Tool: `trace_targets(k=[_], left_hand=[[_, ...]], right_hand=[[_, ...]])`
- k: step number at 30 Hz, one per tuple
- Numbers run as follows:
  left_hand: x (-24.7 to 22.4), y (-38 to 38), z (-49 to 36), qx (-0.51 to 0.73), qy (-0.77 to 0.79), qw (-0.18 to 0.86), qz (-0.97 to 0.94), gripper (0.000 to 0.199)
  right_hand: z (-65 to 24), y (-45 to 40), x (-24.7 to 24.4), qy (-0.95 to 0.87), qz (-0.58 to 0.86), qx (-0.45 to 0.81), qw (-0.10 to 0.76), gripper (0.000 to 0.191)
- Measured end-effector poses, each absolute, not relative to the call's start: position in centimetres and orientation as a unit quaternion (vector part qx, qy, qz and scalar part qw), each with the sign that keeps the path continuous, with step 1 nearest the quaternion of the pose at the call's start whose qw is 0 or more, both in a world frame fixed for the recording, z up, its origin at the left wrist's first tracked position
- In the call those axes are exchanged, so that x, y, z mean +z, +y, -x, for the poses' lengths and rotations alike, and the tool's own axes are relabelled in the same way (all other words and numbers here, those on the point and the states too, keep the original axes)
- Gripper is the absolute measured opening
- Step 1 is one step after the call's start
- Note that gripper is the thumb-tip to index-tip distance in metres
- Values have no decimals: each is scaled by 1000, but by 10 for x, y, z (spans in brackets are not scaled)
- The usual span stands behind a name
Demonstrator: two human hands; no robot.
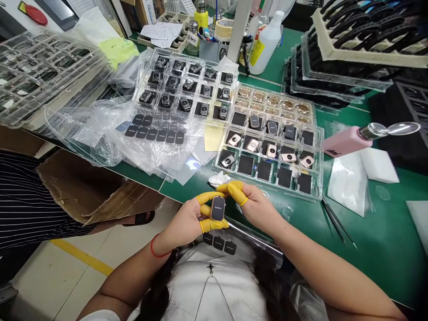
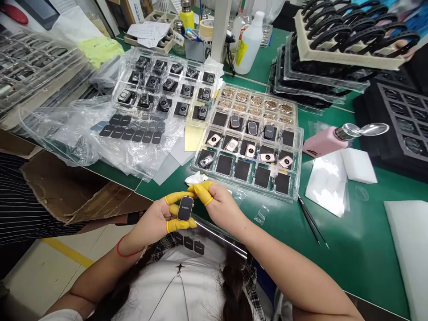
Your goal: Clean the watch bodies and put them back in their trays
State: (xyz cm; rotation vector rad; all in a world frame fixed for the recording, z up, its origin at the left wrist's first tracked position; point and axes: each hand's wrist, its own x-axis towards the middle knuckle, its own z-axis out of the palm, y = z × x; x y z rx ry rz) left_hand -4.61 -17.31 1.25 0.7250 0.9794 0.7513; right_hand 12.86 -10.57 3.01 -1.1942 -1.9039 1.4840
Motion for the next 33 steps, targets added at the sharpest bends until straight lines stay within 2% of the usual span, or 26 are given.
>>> trace_targets(k=[2,5,11,15,17,20,23,26,28,31,33], left_hand=[[11,-171,47,351,441,755,-336,63],[10,-170,47,355,433,751,-349,56],[11,-166,45,334,419,760,-368,56],[9,-166,45,314,443,753,-372,58],[6,-169,47,320,453,755,-349,65],[2,-173,50,334,462,754,-325,66],[3,-178,54,355,466,754,-298,65],[8,-182,57,372,479,746,-275,66],[9,-184,60,376,487,740,-271,67],[9,-187,63,376,494,725,-300,65],[9,-187,64,365,500,703,-350,61]], right_hand=[[-129,-112,32,-719,416,513,218,27],[-127,-117,35,-757,398,477,201,44],[-122,-108,34,-740,403,497,209,10],[-126,-97,25,-727,408,497,242,16],[-130,-91,18,-745,428,441,259,18],[-130,-84,7,-824,418,284,255,20],[-121,-80,-5,-905,353,161,173,25],[-116,-82,-9,-932,323,112,117,23],[-118,-86,-1,-920,334,123,164,23],[-122,-100,23,-885,331,161,286,16],[-122,-114,37,-891,280,170,315,18]])
